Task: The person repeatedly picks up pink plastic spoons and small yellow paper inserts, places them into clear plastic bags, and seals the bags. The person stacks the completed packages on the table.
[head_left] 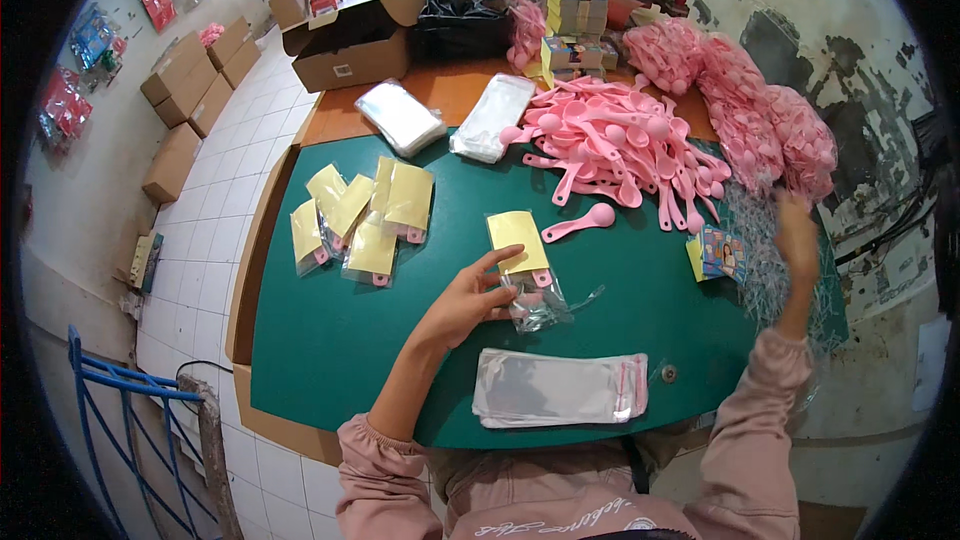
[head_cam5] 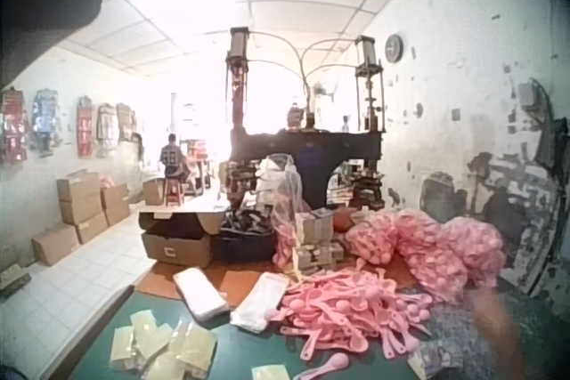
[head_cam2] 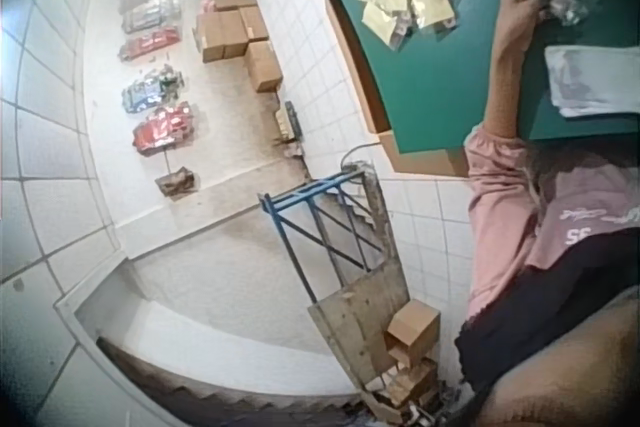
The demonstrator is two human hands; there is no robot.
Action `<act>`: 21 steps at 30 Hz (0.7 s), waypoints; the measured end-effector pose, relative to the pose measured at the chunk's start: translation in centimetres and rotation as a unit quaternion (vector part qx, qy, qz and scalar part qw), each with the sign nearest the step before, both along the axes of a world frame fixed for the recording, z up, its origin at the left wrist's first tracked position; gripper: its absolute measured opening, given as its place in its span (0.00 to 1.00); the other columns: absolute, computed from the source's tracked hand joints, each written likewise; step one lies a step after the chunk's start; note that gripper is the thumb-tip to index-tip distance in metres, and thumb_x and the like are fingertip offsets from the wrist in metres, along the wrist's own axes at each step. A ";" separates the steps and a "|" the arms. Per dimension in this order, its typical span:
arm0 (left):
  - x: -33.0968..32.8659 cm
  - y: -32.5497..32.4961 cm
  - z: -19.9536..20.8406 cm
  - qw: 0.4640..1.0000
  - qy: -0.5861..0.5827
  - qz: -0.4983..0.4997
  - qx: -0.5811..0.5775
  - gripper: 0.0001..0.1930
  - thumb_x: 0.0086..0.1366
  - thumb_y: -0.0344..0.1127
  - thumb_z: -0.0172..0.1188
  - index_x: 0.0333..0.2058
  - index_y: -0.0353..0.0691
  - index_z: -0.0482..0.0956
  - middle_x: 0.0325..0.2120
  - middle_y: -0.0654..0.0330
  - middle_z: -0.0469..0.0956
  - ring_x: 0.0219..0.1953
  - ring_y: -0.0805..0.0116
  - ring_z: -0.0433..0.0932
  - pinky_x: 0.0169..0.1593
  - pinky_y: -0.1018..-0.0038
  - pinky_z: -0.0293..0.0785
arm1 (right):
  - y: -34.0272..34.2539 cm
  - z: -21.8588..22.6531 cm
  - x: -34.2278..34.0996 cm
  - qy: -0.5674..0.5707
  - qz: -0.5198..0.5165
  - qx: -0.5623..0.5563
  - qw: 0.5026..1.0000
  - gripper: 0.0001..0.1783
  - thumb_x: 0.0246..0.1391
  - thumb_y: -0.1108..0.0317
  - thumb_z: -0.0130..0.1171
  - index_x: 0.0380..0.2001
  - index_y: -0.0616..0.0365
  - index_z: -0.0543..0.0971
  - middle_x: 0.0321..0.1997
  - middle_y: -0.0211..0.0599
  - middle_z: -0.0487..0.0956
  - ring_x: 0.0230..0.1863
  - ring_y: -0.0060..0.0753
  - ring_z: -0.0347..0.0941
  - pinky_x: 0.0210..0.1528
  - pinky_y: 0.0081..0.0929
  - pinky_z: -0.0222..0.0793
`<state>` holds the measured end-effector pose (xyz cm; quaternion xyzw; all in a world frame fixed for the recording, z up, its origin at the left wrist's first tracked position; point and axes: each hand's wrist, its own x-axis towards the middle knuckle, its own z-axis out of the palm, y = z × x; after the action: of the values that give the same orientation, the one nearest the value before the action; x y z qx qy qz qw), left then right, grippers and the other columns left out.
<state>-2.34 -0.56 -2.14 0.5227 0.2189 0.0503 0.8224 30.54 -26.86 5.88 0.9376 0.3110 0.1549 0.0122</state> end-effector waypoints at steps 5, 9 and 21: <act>-0.4 0.8 -1.5 1.000 0.001 0.002 -0.024 0.21 0.63 0.26 0.45 0.55 0.38 0.60 0.43 0.56 0.71 0.42 0.71 0.74 0.42 0.78 0.74 | 11.6 -5.4 -14.9 0.297 0.492 0.117 0.810 0.23 0.37 0.69 0.64 0.39 0.57 0.68 0.40 0.41 0.64 0.40 0.42 0.65 0.42 0.32 0.64; -0.3 0.4 0.6 0.997 -0.017 0.010 -0.073 0.17 0.63 0.27 0.44 0.51 0.39 0.64 0.41 0.58 0.70 0.43 0.71 0.74 0.43 0.79 0.73 | 13.7 -7.5 -15.9 0.356 0.484 0.193 0.776 0.14 0.40 0.74 0.61 0.33 0.58 0.71 0.37 0.39 0.65 0.35 0.38 0.67 0.38 0.27 0.66; 0.1 -1.2 -0.4 0.917 0.043 0.059 0.393 0.07 0.55 0.29 0.58 0.30 0.32 0.73 0.29 0.57 0.72 0.28 0.69 0.77 0.29 0.78 0.75 | 12.9 -9.5 -15.6 0.660 0.325 0.301 0.606 0.07 0.49 0.71 0.57 0.29 0.61 0.71 0.31 0.31 0.68 0.33 0.20 0.69 0.34 0.18 0.67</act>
<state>-2.27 -1.73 -2.56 0.7913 0.2470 0.1584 0.5364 14.91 -13.91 -3.65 0.5732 0.4549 -0.4273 -0.5310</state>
